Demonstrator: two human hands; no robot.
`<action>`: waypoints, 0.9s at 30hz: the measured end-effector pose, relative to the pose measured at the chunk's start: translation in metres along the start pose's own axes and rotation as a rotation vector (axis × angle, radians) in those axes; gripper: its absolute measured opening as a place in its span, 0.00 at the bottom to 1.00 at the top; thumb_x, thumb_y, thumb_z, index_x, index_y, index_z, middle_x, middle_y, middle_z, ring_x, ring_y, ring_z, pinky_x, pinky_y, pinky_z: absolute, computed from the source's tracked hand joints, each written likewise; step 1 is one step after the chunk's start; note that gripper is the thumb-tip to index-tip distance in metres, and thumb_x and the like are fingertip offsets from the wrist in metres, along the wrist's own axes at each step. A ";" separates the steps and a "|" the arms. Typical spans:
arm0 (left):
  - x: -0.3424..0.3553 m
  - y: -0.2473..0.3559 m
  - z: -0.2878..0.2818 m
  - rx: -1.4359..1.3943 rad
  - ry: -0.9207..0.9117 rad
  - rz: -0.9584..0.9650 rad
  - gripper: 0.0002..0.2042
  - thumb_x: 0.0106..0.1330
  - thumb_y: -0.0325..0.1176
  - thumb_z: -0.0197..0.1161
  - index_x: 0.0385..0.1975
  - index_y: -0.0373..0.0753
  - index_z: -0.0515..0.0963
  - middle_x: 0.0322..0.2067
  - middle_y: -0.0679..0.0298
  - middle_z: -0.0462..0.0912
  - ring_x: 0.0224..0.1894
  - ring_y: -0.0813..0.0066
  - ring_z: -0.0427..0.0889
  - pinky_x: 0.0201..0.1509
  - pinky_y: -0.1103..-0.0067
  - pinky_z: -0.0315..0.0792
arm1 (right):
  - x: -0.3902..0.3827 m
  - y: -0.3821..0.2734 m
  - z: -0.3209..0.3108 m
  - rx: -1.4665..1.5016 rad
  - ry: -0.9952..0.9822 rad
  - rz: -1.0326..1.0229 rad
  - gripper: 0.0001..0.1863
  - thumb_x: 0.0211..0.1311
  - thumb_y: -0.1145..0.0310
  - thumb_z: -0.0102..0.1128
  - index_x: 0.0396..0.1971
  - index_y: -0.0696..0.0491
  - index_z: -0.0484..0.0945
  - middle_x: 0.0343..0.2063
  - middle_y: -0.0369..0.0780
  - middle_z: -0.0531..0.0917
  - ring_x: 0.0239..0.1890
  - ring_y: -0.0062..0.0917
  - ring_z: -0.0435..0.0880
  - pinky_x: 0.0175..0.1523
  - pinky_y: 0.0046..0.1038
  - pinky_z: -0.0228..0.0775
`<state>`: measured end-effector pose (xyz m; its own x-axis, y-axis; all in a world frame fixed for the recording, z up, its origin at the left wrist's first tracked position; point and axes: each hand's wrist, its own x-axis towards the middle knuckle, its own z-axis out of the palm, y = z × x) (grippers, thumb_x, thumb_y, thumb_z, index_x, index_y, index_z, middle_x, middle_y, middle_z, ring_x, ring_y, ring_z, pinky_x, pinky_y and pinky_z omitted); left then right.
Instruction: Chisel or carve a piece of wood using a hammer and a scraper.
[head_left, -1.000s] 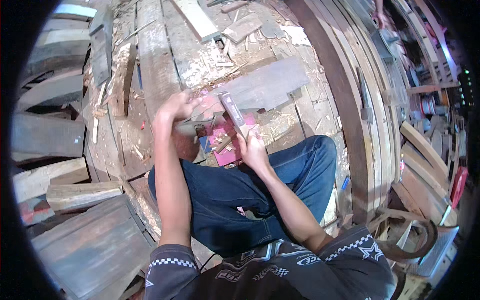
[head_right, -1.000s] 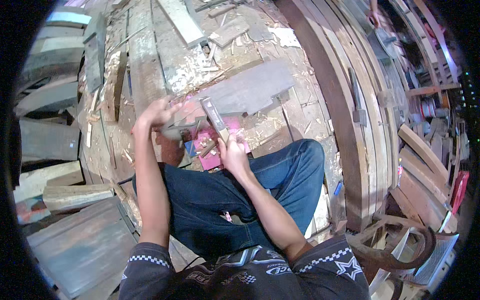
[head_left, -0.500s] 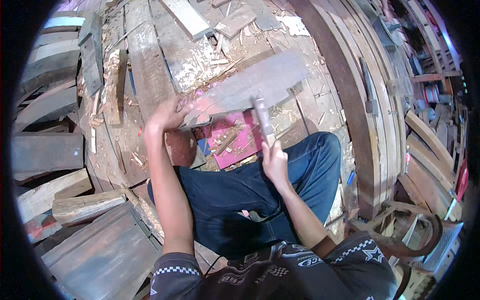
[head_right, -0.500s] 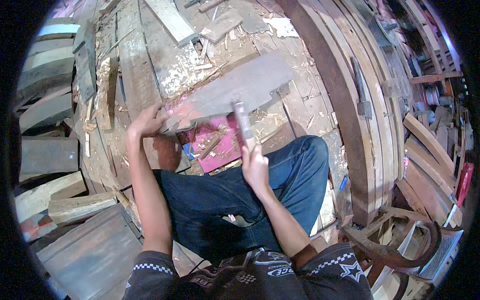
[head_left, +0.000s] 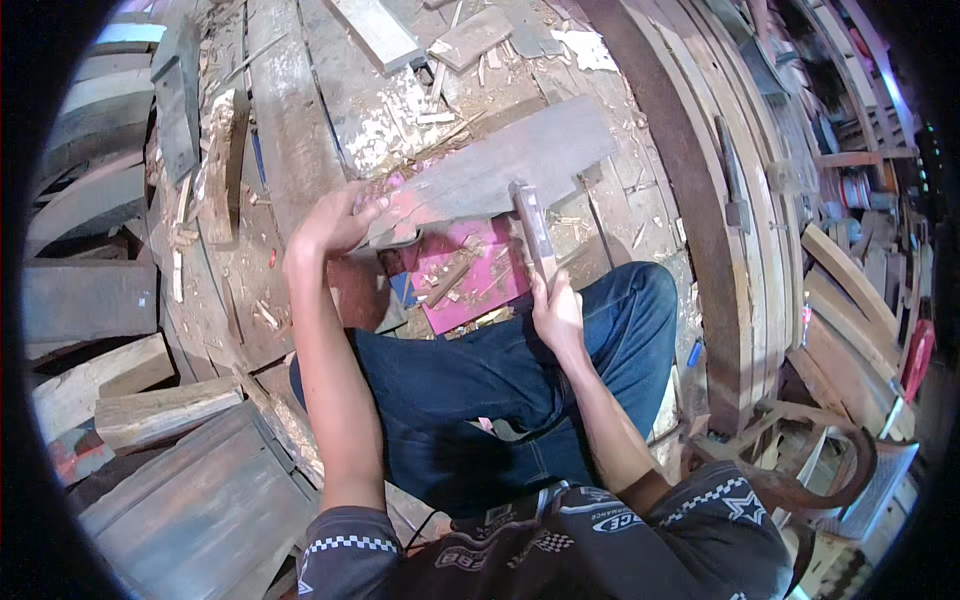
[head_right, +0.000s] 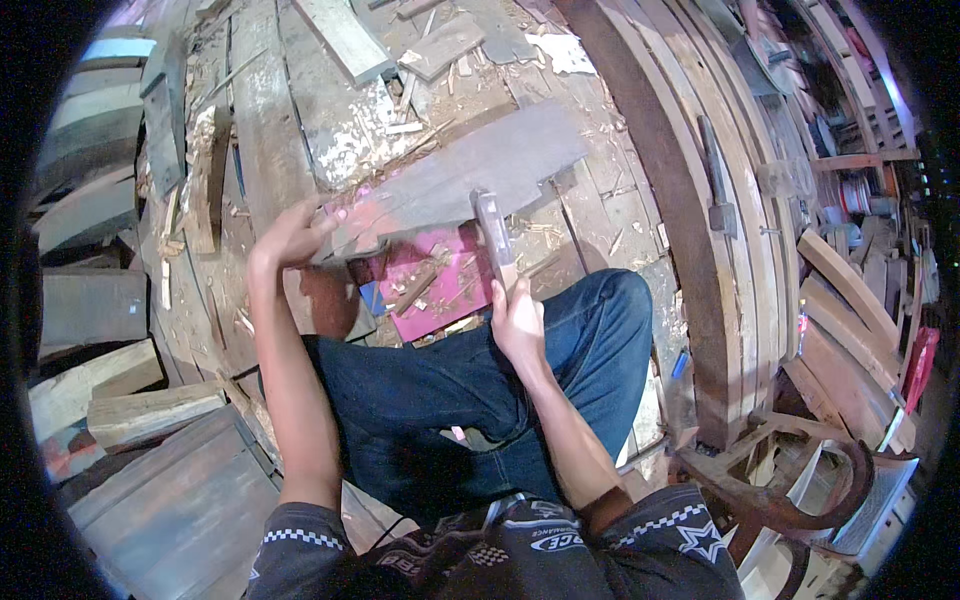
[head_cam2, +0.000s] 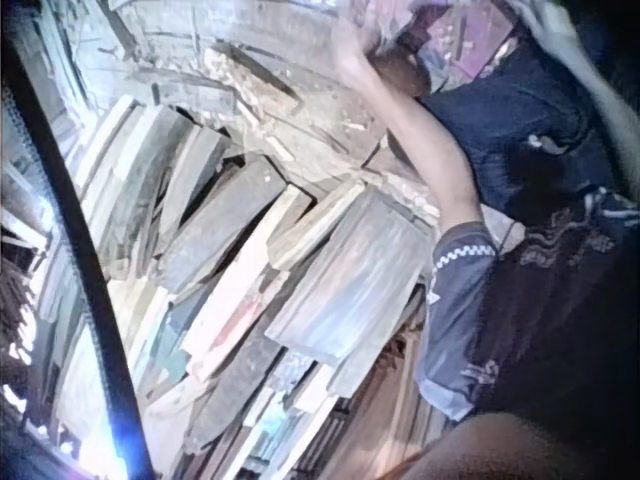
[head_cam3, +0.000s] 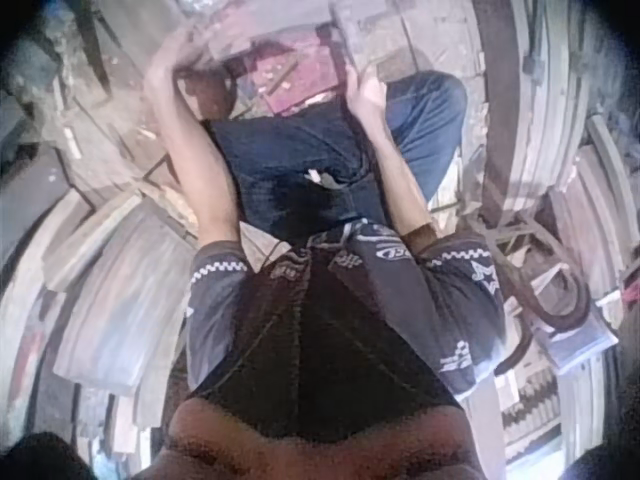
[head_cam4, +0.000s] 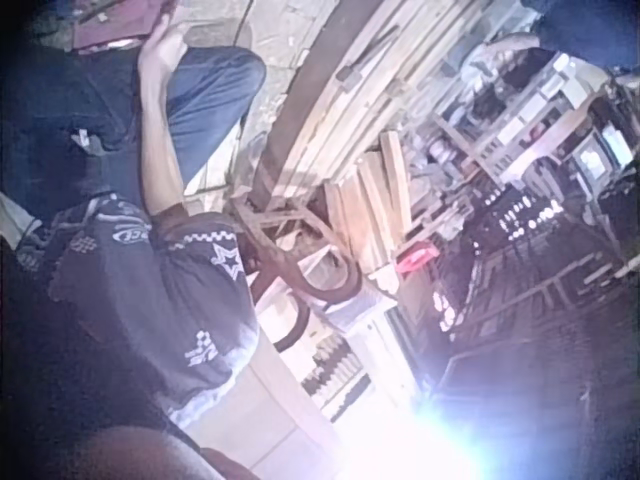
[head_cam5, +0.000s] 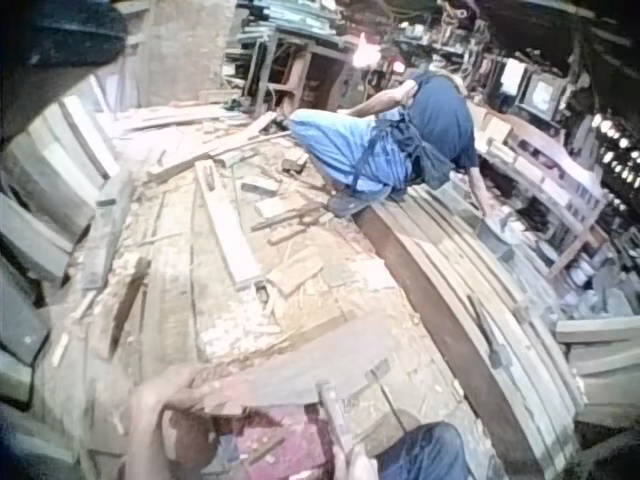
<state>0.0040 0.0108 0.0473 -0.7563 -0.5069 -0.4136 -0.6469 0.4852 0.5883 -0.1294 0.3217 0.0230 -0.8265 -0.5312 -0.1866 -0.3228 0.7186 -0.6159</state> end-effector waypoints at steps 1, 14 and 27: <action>0.003 -0.001 0.000 0.023 -0.009 0.020 0.29 0.63 0.52 0.55 0.55 0.33 0.68 0.49 0.42 0.74 0.54 0.49 0.74 0.58 0.67 0.66 | -0.003 0.002 0.005 -0.046 0.014 -0.049 0.17 0.65 0.62 0.52 0.35 0.65 0.65 0.18 0.59 0.76 0.25 0.55 0.78 0.26 0.47 0.68; 0.005 -0.016 0.004 0.104 0.019 -0.008 0.31 0.63 0.53 0.54 0.55 0.30 0.68 0.49 0.39 0.73 0.55 0.49 0.73 0.59 0.68 0.66 | 0.006 -0.005 -0.006 -0.086 -0.192 -0.019 0.18 0.64 0.60 0.52 0.36 0.64 0.66 0.19 0.61 0.76 0.28 0.58 0.77 0.32 0.50 0.68; 0.000 0.007 -0.005 0.070 -0.013 -0.015 0.32 0.63 0.53 0.52 0.56 0.29 0.67 0.51 0.39 0.73 0.56 0.50 0.72 0.60 0.67 0.64 | 0.000 0.001 0.004 -0.155 -0.131 -0.171 0.18 0.64 0.60 0.52 0.37 0.63 0.66 0.20 0.60 0.76 0.29 0.58 0.77 0.33 0.49 0.69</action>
<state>0.0001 0.0109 0.0547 -0.7476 -0.5051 -0.4312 -0.6628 0.5268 0.5321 -0.1277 0.3207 0.0198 -0.6906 -0.6968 -0.1937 -0.5277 0.6687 -0.5239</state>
